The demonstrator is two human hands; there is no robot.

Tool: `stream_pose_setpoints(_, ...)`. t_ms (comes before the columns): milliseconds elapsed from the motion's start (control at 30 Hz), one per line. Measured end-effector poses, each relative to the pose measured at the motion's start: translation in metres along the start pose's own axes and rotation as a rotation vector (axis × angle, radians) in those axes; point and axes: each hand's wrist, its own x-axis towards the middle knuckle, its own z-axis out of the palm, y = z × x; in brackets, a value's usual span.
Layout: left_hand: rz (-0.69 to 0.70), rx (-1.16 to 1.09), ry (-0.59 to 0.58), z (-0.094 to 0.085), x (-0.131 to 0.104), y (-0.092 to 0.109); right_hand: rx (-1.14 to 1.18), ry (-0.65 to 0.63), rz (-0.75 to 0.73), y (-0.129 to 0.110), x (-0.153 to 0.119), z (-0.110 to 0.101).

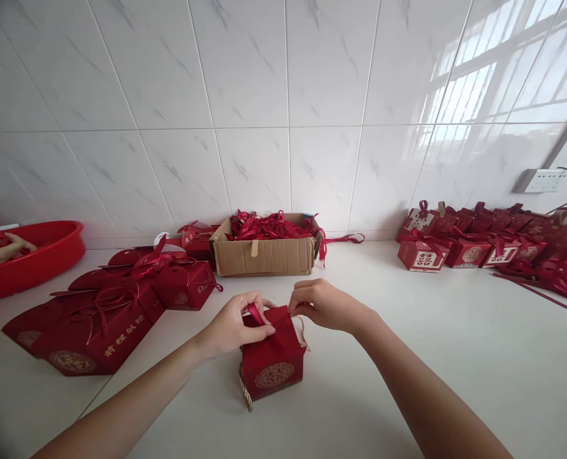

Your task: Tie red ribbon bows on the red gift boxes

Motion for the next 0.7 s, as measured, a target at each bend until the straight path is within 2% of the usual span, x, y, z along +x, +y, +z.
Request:
stream_pose_setpoints(167, 0.007, -0.006, -0.029, -0.003, 0.000, -0.001, 0.014, 0.057, -0.002, -0.004, 0.001, 0.005)
stream_pose_setpoints(333, 0.078, 0.012, -0.089, -0.007, 0.005, -0.009, 0.175, 0.082, 0.121, -0.004, -0.006, 0.003)
stream_pose_setpoints(400, 0.116, -0.010, -0.124, -0.009, 0.006, -0.011, 0.329, 0.035, 0.131, 0.004, -0.014, 0.001)
stream_pose_setpoints(467, 0.156, -0.021, -0.128, -0.011, 0.007, -0.012, 0.478, -0.065, 0.128, 0.017, -0.023, 0.004)
stream_pose_setpoints(600, 0.186, -0.024, -0.110, -0.013, 0.006, -0.010, 0.553, -0.339, 0.228, 0.033, -0.036, 0.030)
stream_pose_setpoints(700, 0.116, -0.258, -0.144, -0.011, 0.006, -0.012, 0.564, -0.308, 0.229, 0.030, -0.037, 0.056)
